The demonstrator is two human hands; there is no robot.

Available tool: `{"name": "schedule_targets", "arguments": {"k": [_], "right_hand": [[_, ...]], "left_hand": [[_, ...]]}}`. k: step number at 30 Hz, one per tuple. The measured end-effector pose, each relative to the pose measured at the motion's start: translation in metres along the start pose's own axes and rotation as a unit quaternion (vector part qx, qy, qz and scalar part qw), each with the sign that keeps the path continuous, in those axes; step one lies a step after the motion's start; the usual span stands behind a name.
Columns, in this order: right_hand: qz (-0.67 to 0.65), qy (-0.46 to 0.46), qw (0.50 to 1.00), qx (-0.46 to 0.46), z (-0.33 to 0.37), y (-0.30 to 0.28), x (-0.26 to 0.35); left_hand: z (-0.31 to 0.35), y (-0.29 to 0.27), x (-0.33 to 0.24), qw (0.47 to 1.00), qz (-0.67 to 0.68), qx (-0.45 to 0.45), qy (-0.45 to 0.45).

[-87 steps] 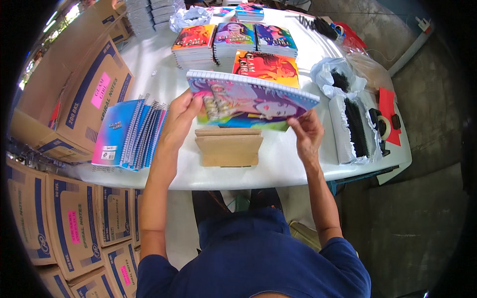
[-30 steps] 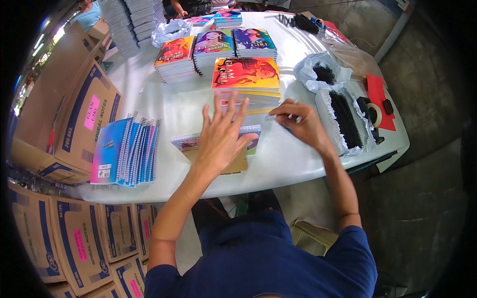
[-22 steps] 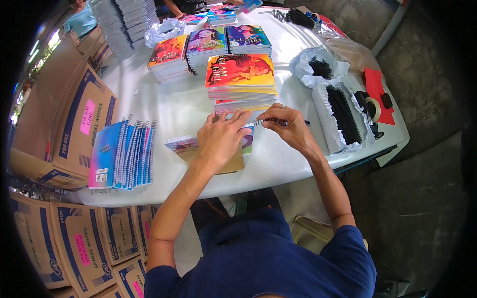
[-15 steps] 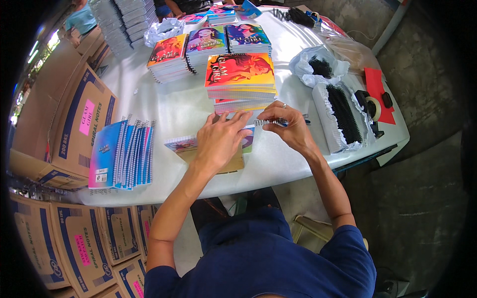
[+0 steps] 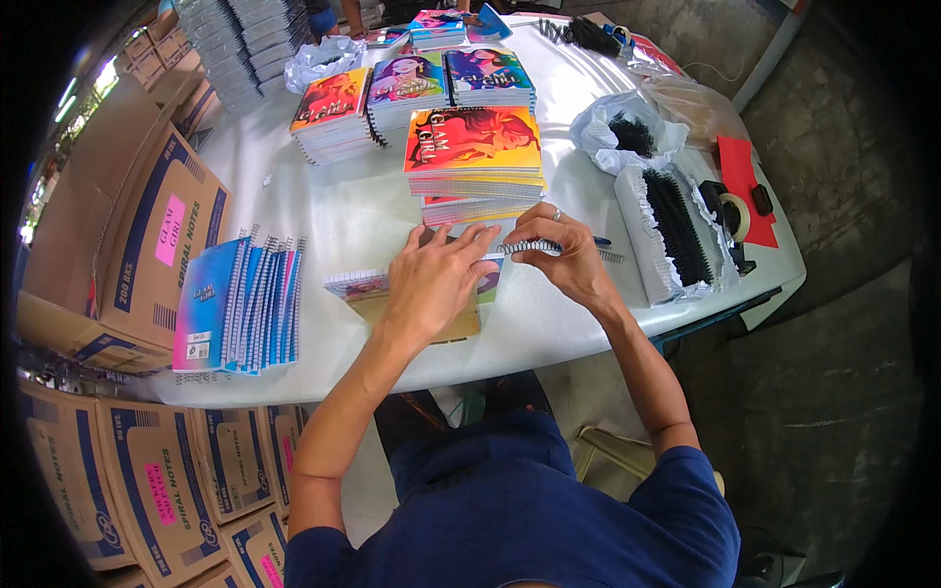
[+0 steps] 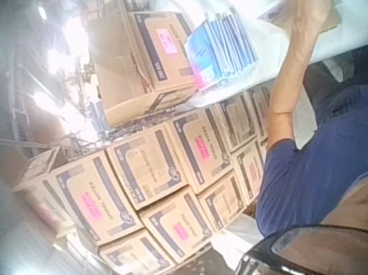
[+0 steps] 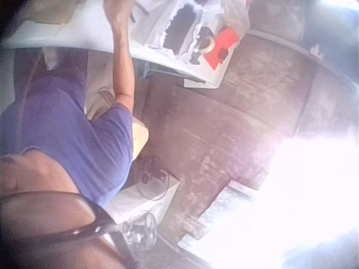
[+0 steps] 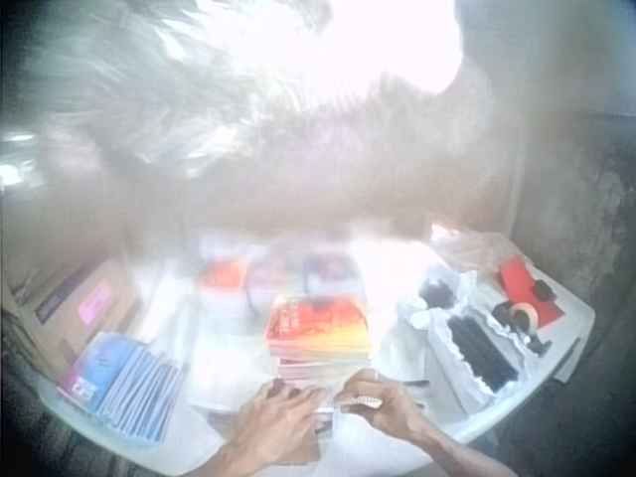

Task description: The person picks up printed covers and paper stacks, aligns them on a binding jig, and uses pliers to crimp the ends of the spiral binding to secure the notebook.

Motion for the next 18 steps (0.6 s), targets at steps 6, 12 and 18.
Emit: {"name": "schedule_targets", "arguments": {"k": [6, 12, 18], "right_hand": [[-0.021, -0.005, 0.999, 0.038, 0.001, 0.000, 0.000], [0.004, -0.003, 0.998, 0.059, -0.002, -0.008, 0.008], [0.012, -0.040, 0.998, 0.055, 0.001, -0.007, 0.006]], "left_hand": [[0.000, -0.001, 0.000, 1.000, 0.002, 0.001, 0.018], [0.003, -0.002, -0.001, 1.000, 0.002, -0.007, 0.021], [0.004, -0.003, -0.003, 1.000, 0.020, -0.004, 0.019]]}}
Point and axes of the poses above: each hand's wrist, its own z-axis away from the middle knuckle, its own y-axis out of the palm, x = y × z, the point moved 1 cm from there along -z, towards the middle knuckle, and after that the axes turned 9 degrees about -x, right-handed, at the moved point
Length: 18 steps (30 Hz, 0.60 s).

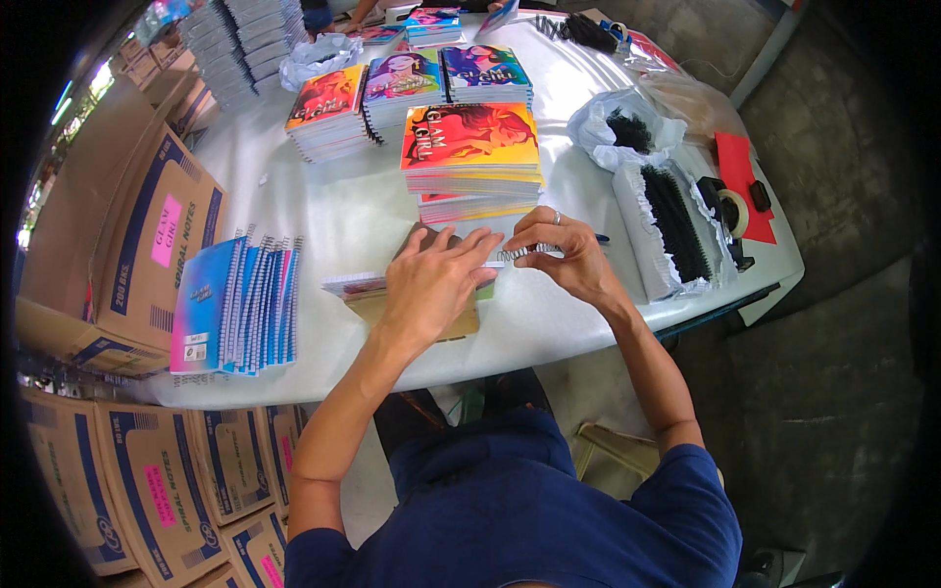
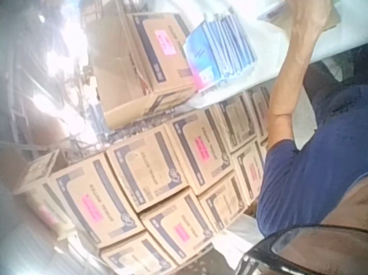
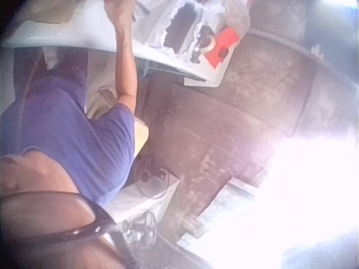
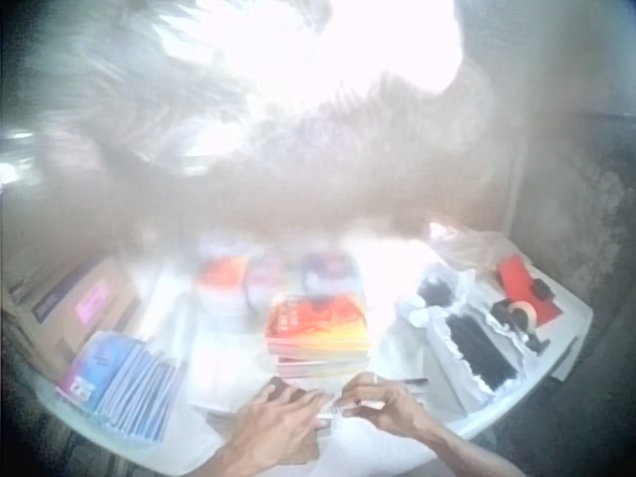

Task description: The person picks up printed covers and paper stacks, aligns them on a binding jig, and uses pliers to crimp the ends of the spiral binding to secure the notebook.

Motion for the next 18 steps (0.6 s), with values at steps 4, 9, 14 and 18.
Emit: {"name": "schedule_targets", "arguments": {"k": [4, 9, 14, 18], "right_hand": [[-0.008, -0.022, 0.999, 0.033, -0.005, -0.001, 0.000], [0.016, -0.050, 0.996, 0.066, -0.008, -0.008, 0.007], [0.021, -0.041, 0.997, 0.064, 0.003, -0.008, 0.012], [0.115, -0.053, 0.990, 0.055, 0.009, -0.003, 0.014]], "left_hand": [[0.001, -0.001, -0.001, 1.000, -0.013, -0.004, 0.016], [0.003, -0.002, -0.002, 1.000, -0.012, -0.009, 0.006], [0.003, 0.000, -0.002, 1.000, 0.000, 0.009, -0.025], [0.003, -0.002, -0.004, 0.999, 0.005, 0.026, -0.039]]}}
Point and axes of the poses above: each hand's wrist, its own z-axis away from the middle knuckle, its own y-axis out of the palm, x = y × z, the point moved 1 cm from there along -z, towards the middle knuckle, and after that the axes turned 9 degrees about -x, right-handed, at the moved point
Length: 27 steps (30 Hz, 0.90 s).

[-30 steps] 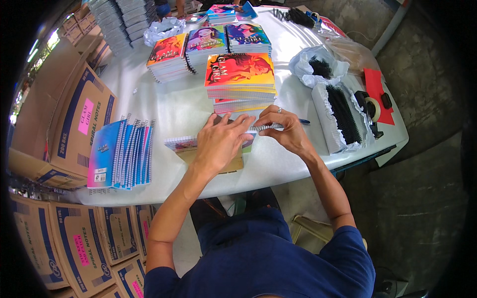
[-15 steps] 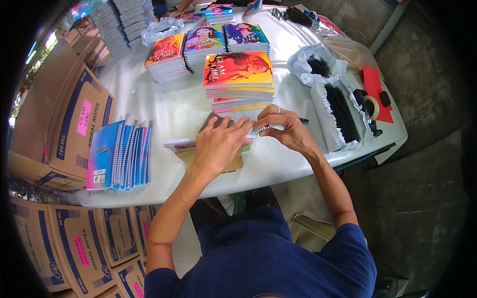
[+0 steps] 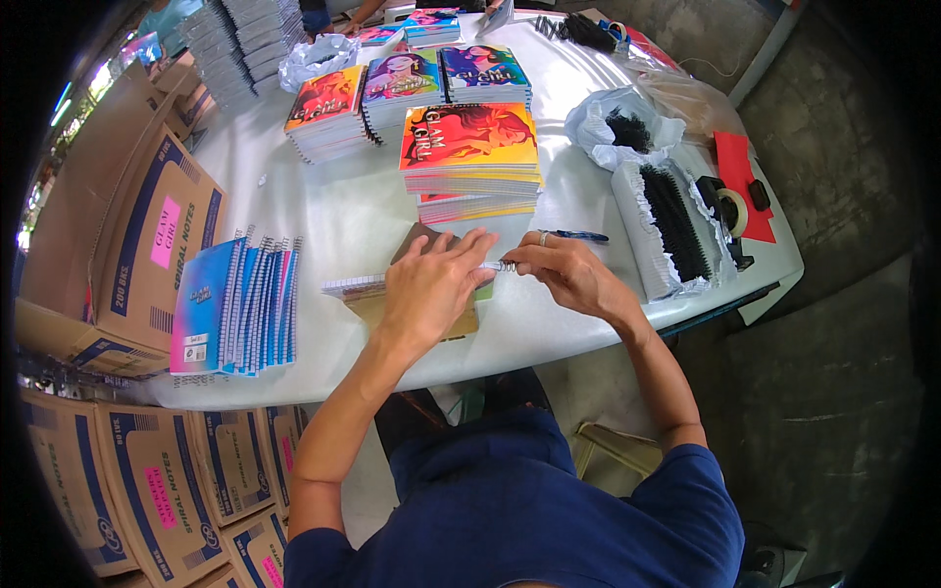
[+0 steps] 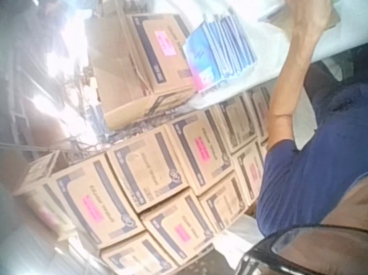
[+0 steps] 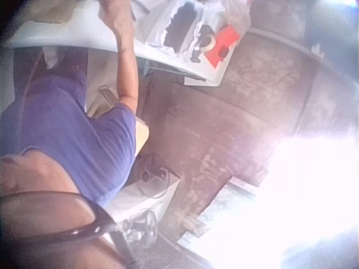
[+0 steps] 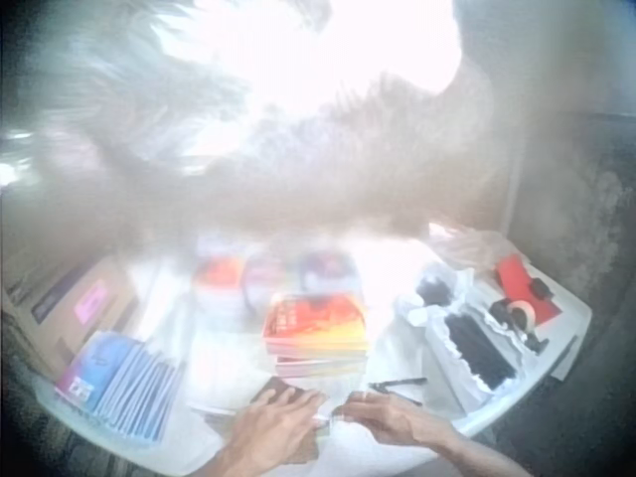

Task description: The person picks up printed covers and paper stacks, aligns them on a binding jig, and uses pliers to crimp the ends of the spiral binding to secure the notebook.

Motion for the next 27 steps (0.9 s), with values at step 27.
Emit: {"name": "schedule_targets", "arguments": {"k": [27], "right_hand": [[0.143, -0.032, 0.987, -0.065, 0.006, 0.025, 0.023]], "left_hand": [[0.003, -0.002, 0.001, 0.997, 0.076, -0.012, 0.003]]}}
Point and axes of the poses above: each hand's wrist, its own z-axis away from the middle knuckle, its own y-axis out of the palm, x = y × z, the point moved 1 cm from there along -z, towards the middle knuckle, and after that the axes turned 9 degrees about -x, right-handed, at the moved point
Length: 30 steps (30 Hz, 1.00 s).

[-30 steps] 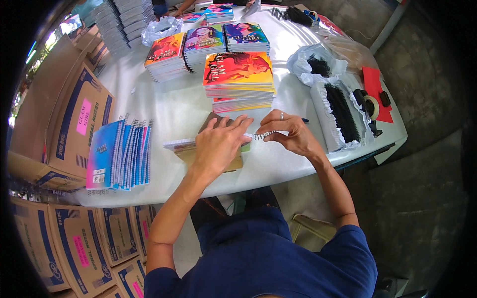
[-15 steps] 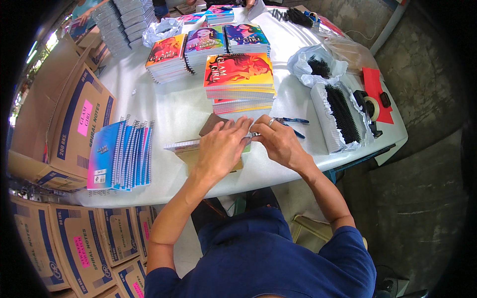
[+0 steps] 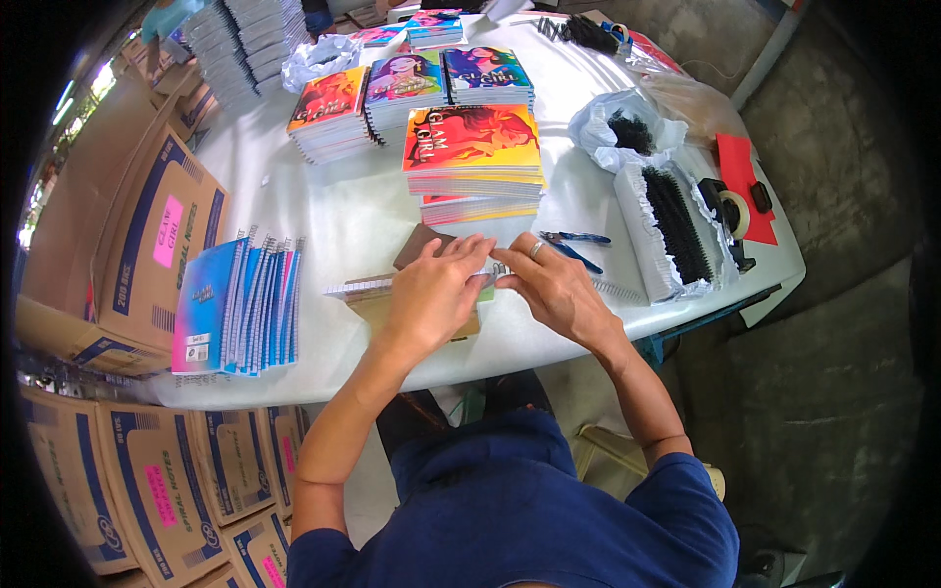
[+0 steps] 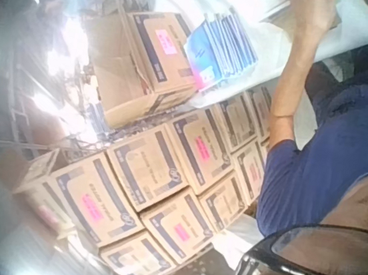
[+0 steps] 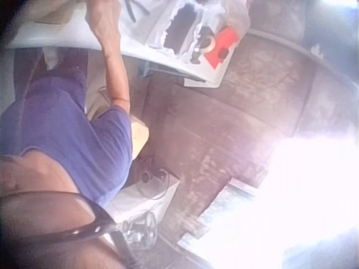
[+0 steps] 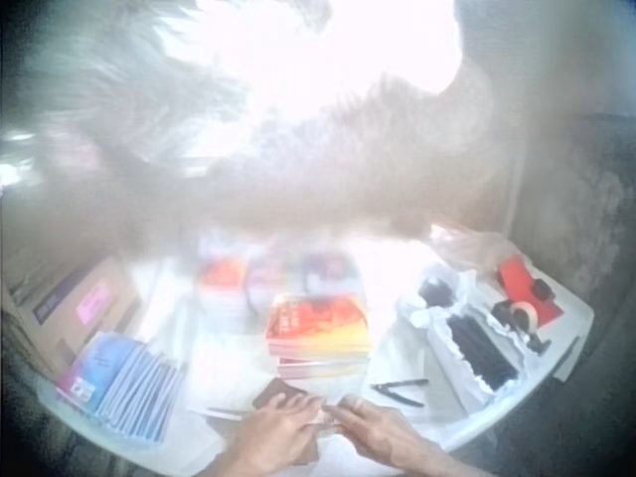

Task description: The person picks up printed covers and paper stacks, aligns them on a binding jig, and uses pliers to crimp the ends of the spiral binding to secure the notebook.

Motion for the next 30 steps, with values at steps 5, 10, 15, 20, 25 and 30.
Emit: {"name": "schedule_targets", "arguments": {"k": [5, 10, 15, 20, 25, 30], "right_hand": [[-0.030, 0.014, 0.999, -0.011, 0.007, 0.009, -0.008], [-0.023, -0.008, 1.000, -0.006, 0.009, 0.012, -0.012], [-0.057, 0.019, 0.996, -0.070, 0.007, 0.010, -0.005], [-0.057, 0.041, 0.994, -0.081, 0.006, 0.009, -0.005], [0.010, -0.085, 0.990, 0.111, -0.016, -0.008, -0.022], [-0.275, 0.109, 0.890, 0.346, -0.071, 0.014, -0.097]], "left_hand": [[-0.009, -0.008, -0.009, 0.996, 0.035, 0.054, -0.067], [-0.005, 0.000, -0.008, 0.997, 0.007, 0.034, -0.071], [-0.005, -0.002, -0.009, 0.998, 0.027, 0.018, -0.059], [-0.002, 0.002, -0.010, 1.000, -0.014, -0.004, -0.024], [0.003, 0.007, -0.011, 0.995, -0.088, 0.015, 0.048], [-0.001, 0.002, -0.015, 0.990, -0.129, 0.036, 0.053]]}}
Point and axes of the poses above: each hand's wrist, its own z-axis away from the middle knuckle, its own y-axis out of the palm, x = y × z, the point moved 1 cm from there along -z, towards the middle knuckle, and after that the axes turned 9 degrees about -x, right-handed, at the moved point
